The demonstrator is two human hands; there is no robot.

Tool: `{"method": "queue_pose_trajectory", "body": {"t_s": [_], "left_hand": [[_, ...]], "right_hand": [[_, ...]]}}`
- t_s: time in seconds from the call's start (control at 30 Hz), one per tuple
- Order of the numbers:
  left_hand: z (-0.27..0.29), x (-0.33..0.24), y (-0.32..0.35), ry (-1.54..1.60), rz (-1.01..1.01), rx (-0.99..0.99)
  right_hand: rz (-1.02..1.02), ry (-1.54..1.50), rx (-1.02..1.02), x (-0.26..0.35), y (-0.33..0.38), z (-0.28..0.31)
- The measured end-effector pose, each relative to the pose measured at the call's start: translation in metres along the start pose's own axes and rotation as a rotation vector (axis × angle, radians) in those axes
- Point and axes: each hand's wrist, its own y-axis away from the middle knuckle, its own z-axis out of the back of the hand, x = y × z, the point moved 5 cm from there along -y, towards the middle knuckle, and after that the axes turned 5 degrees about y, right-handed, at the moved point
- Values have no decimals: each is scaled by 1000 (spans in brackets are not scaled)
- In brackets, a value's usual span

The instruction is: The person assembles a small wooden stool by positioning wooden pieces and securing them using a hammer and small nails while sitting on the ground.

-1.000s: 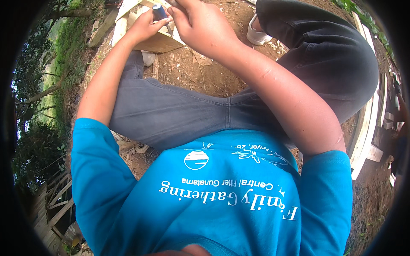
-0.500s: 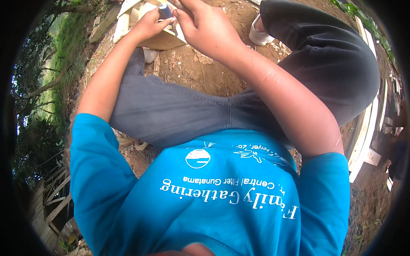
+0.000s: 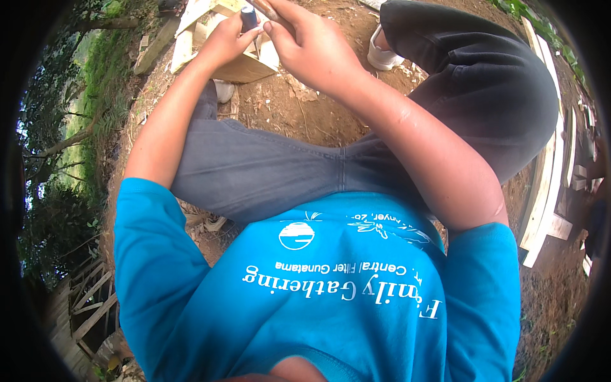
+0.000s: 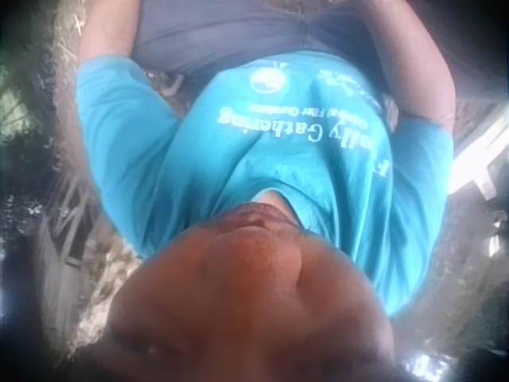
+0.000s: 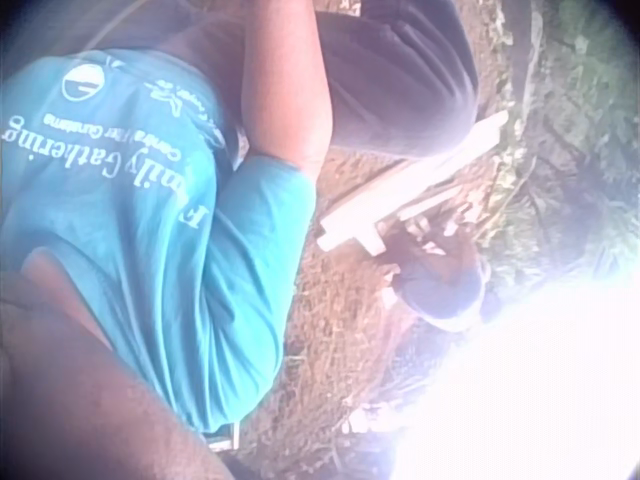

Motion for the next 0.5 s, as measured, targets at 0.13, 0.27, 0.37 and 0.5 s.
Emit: {"method": "queue_pose_trajectory", "body": {"t_s": [0.13,0.27,0.37,0.5], "left_hand": [[-6,1,-2,-21,39,53],[-8,-5,0,1,-18,49],[-14,-1,-2,-10,128,156],[-17,2,5,-30,6,99]], "right_hand": [[-24,124,2,-14,3,-1],[-83,118,8,-13,2,5],[4,76,-69,-6,3,11],[-120,263,90,-38,3,2]]}}
